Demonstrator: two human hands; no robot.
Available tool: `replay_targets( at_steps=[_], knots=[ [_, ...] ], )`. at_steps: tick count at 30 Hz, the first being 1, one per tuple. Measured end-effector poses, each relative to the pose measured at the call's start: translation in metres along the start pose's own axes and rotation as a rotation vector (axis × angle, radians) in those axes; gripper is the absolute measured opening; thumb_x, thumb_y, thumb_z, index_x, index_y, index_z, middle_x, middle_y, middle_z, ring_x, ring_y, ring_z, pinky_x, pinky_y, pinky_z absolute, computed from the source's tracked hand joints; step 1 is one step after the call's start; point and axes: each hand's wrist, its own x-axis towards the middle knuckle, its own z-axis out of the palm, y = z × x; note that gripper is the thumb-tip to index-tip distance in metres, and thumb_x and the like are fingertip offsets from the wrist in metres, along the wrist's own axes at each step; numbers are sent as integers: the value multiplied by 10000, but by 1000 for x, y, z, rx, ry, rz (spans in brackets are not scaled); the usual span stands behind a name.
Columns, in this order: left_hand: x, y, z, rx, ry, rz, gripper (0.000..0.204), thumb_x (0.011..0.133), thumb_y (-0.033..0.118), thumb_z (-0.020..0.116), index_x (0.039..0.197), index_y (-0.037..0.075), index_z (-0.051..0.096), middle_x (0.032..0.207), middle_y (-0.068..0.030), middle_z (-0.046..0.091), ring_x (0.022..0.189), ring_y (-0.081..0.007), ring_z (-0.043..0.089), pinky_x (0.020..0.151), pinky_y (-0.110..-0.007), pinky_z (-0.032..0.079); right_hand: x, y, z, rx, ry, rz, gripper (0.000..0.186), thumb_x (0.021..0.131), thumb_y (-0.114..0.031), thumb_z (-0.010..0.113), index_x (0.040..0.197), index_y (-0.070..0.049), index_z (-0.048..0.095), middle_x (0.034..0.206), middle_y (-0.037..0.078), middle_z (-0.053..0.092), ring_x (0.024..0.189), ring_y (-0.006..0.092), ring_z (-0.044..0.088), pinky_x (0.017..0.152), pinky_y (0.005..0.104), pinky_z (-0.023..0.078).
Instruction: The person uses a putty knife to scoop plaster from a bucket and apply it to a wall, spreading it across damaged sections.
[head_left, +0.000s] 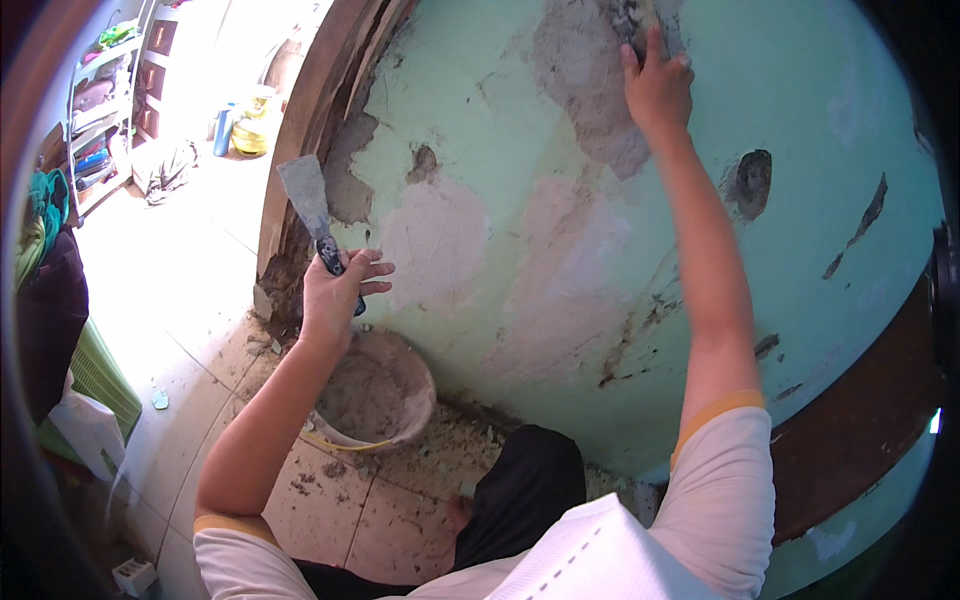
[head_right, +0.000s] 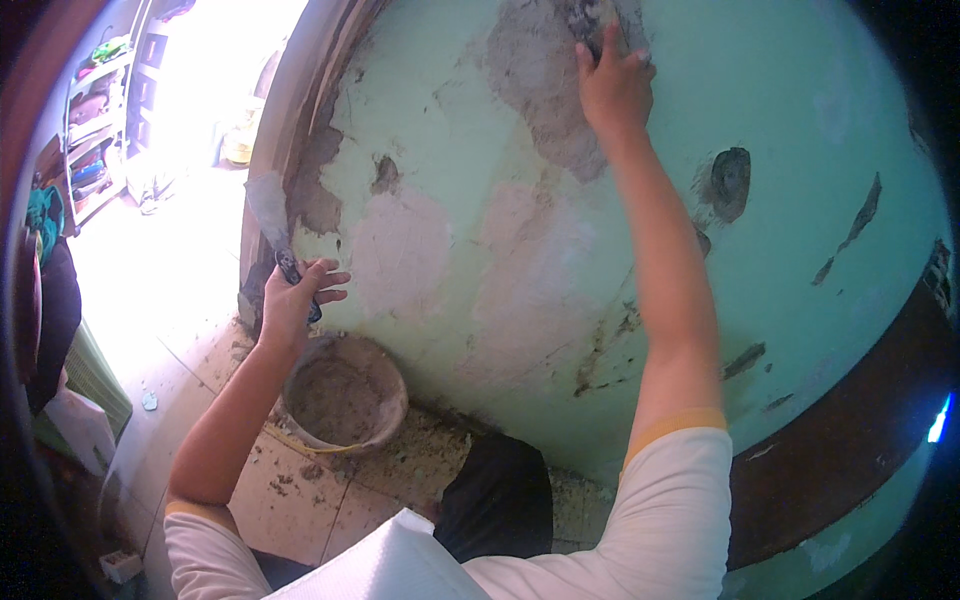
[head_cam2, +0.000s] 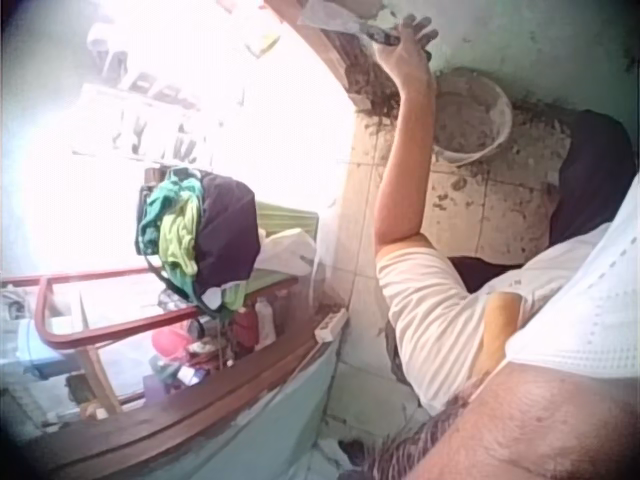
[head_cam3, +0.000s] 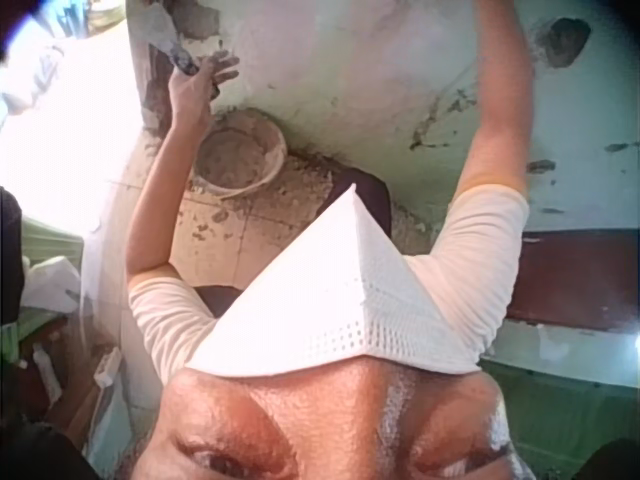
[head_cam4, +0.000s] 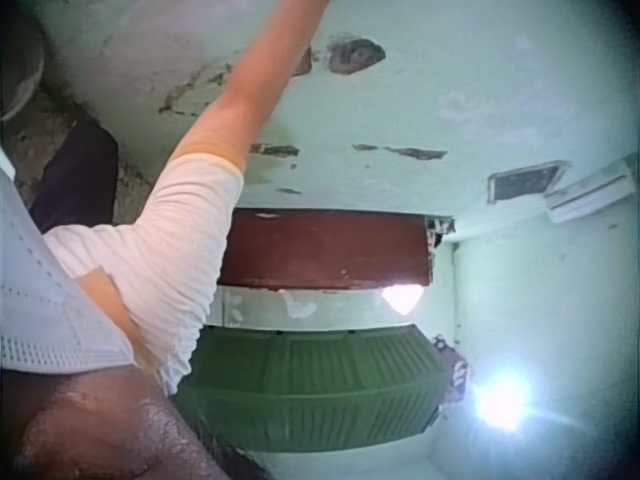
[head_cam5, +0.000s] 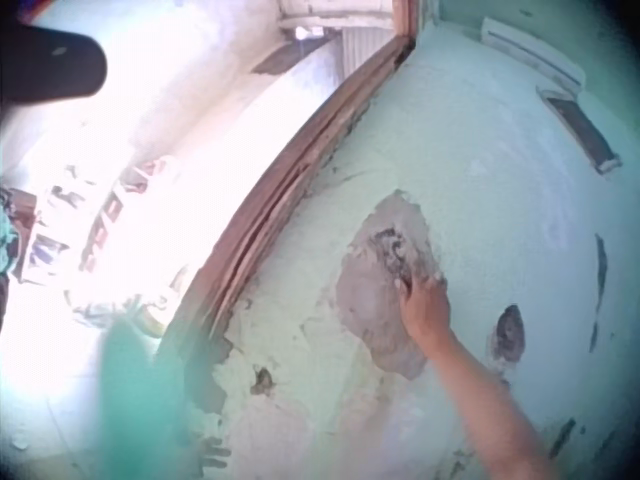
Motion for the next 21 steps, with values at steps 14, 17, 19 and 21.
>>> replay_targets(
  at_steps=[14, 17, 19, 21],
  knots=[
    [-4, 5, -3, 13, 20, -1, 136, 980, 70, 610, 997, -22, 511, 1063, -203, 654, 923, -281, 715, 736, -383, 620, 24, -13, -28, 111, 116, 21, 703, 962, -596, 538, 1493, -148, 429, 1078, 348, 562, 1009, 495, 611, 765, 537, 557],
    [-4, 4, 1, 38, 26, -34, 136, 977, 69, 611, 999, -24, 514, 1060, -204, 654, 919, -280, 714, 731, -380, 620, 42, -30, -43, -4, 12, 133, 585, 1008, -397, 557, 1472, -56, 453, 1223, 224, 614, 1085, 334, 630, 925, 442, 530],
    [-4, 5, 3, 25, 14, -31, 137, 975, 70, 613, 1000, -22, 515, 1057, -203, 654, 914, -278, 714, 729, -378, 619, 24, -9, -31, 37, 9, 45, 657, 978, -521, 548, 1482, -113, 439, 1158, 334, 576, 1067, 450, 616, 835, 514, 550],
    [-2, 1, -1, -18, -3, -7, 140, 973, 73, 618, 1000, -20, 517, 1053, -201, 653, 906, -276, 713, 728, -376, 618, -11, 0, -30, 54, -52, 4, 682, 959, -553, 568, 1470, -122, 433, 1121, 372, 572, 1047, 508, 610, 794, 554, 560]
  ],
)
